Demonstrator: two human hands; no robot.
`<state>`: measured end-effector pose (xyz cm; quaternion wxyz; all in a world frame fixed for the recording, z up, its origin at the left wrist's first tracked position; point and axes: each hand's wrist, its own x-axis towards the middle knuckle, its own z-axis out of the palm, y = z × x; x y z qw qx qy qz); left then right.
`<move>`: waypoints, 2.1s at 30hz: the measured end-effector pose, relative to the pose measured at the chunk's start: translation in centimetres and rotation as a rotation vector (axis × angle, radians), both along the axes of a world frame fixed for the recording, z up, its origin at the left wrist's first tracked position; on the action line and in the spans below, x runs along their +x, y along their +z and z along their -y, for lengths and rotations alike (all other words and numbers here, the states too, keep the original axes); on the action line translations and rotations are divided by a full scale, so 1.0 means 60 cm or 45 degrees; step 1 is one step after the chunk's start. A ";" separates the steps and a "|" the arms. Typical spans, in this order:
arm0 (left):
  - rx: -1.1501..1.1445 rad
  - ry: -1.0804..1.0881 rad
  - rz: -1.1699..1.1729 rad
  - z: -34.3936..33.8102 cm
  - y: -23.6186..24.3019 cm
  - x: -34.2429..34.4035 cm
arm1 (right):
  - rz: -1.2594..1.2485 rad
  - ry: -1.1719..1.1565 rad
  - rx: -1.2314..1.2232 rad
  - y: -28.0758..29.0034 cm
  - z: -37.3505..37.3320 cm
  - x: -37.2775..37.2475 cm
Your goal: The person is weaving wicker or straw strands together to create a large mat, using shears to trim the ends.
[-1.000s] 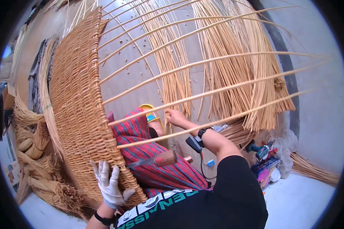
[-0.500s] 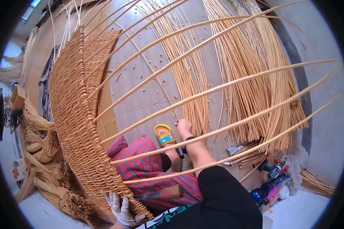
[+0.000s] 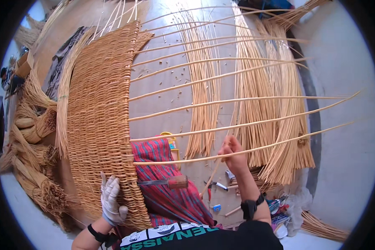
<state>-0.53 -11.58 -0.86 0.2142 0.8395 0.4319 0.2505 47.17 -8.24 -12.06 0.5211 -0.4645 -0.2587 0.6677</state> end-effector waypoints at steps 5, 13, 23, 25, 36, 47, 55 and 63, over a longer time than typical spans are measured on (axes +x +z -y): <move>0.054 0.134 0.083 -0.013 0.000 0.007 | -0.146 -0.444 0.242 0.109 0.091 -0.041; 0.127 0.162 -0.065 -0.029 0.011 0.018 | 0.023 -0.345 0.765 0.254 0.139 0.051; 0.122 0.161 -0.079 -0.021 0.013 0.019 | 0.336 -0.678 1.276 0.446 0.109 0.081; 0.150 0.145 -0.086 -0.020 0.009 0.016 | 0.573 -0.459 1.088 0.367 0.079 -0.003; 0.098 0.032 -0.211 -0.024 0.002 0.004 | 0.525 0.220 0.449 0.309 0.057 -0.006; 0.073 0.027 -0.213 -0.026 -0.004 0.007 | 0.631 0.151 0.368 0.326 0.042 -0.029; 0.072 0.047 -0.205 -0.025 -0.007 0.009 | 0.623 0.201 0.362 0.328 0.047 -0.031; 0.051 0.020 -0.242 -0.023 -0.013 0.008 | 0.847 0.921 0.844 0.274 -0.041 -0.173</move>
